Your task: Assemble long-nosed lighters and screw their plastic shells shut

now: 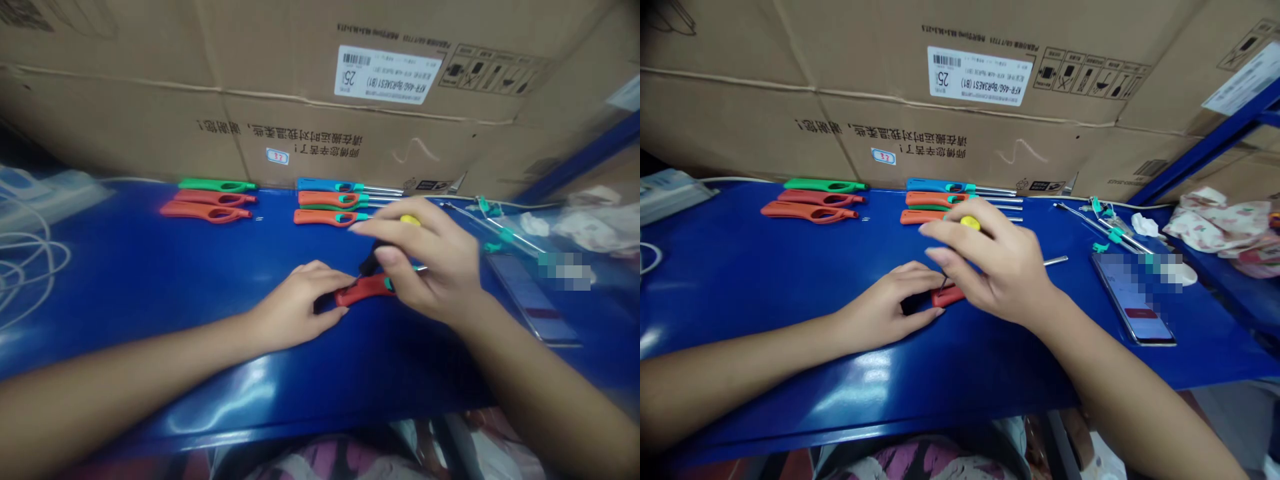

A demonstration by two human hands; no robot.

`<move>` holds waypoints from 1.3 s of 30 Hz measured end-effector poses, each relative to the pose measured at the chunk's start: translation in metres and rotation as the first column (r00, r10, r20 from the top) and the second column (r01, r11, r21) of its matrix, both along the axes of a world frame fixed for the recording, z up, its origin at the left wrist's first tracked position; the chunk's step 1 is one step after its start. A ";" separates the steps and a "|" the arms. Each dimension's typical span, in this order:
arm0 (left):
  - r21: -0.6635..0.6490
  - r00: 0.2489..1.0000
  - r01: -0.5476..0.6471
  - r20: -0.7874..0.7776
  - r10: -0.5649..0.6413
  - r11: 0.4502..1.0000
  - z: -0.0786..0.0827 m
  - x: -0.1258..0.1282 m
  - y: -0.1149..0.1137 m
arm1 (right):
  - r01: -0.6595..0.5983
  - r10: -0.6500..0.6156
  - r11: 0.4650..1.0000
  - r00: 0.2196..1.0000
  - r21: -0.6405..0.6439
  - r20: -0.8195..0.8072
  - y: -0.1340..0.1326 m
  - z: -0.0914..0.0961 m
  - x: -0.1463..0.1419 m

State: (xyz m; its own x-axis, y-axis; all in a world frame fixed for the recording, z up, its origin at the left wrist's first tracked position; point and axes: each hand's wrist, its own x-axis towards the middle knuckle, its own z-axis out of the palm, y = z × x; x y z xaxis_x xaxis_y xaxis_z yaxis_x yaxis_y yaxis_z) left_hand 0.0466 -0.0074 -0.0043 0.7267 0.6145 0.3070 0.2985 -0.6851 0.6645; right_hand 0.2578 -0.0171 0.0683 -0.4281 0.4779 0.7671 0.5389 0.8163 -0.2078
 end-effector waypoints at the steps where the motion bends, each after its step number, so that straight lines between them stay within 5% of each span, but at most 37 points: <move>1: -0.002 1.000 0.001 -0.004 -0.001 1.000 0.000 0.000 0.000 | -0.034 0.036 0.997 0.999 -0.076 0.019 -0.001 0.001 0.000; 4: -0.010 1.000 0.003 -0.008 -0.003 1.000 0.000 0.000 0.000 | -0.115 0.115 0.970 0.993 -0.213 -0.012 -0.003 0.003 -0.001; 8: -0.005 1.000 0.011 0.003 -0.011 1.000 0.001 0.000 0.000 | -0.015 0.013 0.997 0.999 0.070 0.032 -0.007 0.001 -0.002; 10: -0.016 1.000 0.007 -0.007 -0.007 1.000 0.002 0.000 0.000 | 0.011 -0.020 0.994 0.996 0.109 0.083 -0.010 0.002 -0.002; 15: -0.023 1.000 0.004 -0.010 -0.004 1.000 0.001 0.000 0.000 | -0.013 0.032 0.981 0.995 -0.192 0.097 -0.017 0.006 -0.003; 21: -0.004 1.000 0.003 -0.001 -0.003 1.000 0.000 0.001 0.000 | 0.152 -0.170 0.983 0.966 0.099 0.197 -0.012 0.005 0.000; 26: -0.025 1.000 0.007 -0.021 -0.007 1.000 0.001 0.000 0.000 | 0.028 -0.015 0.973 0.998 -0.229 0.061 -0.013 0.005 -0.001; 32: -0.020 1.000 0.003 -0.004 -0.003 1.000 0.000 0.000 0.000 | 0.155 -0.155 0.988 0.982 0.005 0.104 -0.015 0.009 0.000; 36: -0.031 1.000 -0.008 -0.019 0.007 0.999 0.001 0.000 0.000 | -0.061 0.060 0.958 0.998 -0.280 -0.010 -0.018 0.014 -0.001; 39: -0.024 1.000 -0.005 -0.011 0.005 1.000 0.001 0.000 0.000 | -0.093 0.090 0.969 0.996 -0.229 -0.023 -0.017 0.014 -0.001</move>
